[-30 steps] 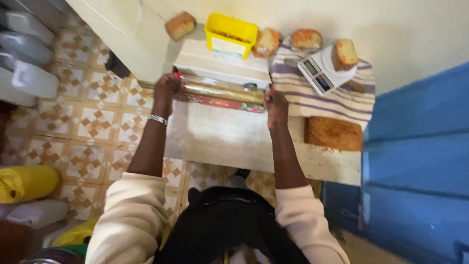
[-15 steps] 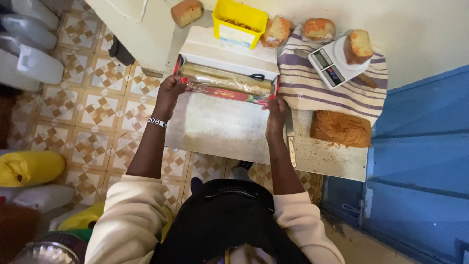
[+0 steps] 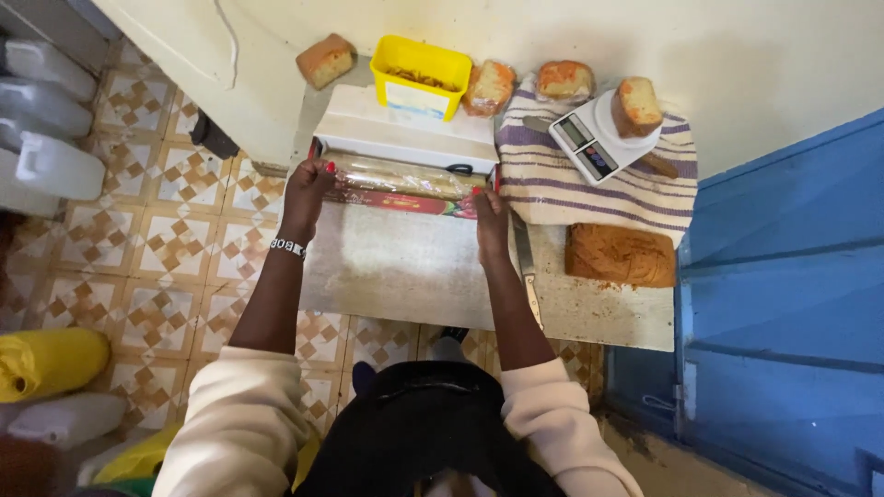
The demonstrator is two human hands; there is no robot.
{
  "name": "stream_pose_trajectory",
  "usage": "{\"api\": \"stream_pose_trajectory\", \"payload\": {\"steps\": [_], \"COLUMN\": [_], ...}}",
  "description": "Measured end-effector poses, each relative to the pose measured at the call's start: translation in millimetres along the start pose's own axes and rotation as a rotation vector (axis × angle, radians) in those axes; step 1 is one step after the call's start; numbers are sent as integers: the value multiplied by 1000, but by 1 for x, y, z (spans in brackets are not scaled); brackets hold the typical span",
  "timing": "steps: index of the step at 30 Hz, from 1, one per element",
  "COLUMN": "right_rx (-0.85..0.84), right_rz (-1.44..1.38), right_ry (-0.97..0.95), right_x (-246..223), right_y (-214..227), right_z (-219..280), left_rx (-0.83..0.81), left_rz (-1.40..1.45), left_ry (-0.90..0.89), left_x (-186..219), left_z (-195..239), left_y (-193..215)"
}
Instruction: The person wraps individual slices and small blocks of cake in plastic film, using a knife to trim the film and a scale to weigh the items.
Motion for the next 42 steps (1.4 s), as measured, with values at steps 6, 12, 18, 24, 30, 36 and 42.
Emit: {"api": "stream_pose_trajectory", "payload": {"steps": [6, 12, 18, 24, 30, 36, 42], "right_rx": [-23, -4, 7, 92, 129, 86, 31], "right_rz": [-39, -106, -71, -162, -17, -24, -138], "right_ry": [-59, -139, -106, -234, -272, -168, -47], "right_x": [16, 20, 21, 4, 3, -56, -98], "right_y": [6, 21, 35, 28, 35, 17, 12], "right_z": [-9, -33, -68, -57, -57, -34, -29], "left_rx": [53, 115, 161, 151, 141, 126, -39], "left_rz": [21, 42, 201, 269, 359, 351, 756], "left_ry": [54, 186, 235, 281, 265, 230, -43], "left_x": [-28, 0, -7, -7, -18, 32, 1], "left_z": [-13, -23, -36, -35, -41, -30, -76], "left_y": [11, 4, 12, 19, 26, 9, 14]}}
Point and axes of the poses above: each hand's wrist, its own z-axis away from the middle knuckle, its own y-axis out of the back of the hand, x = y × z, the point moved 6 cm from there along -z, towards the middle knuckle, and after that the axes turned 1 degree about -y, right-handed, at the moved point
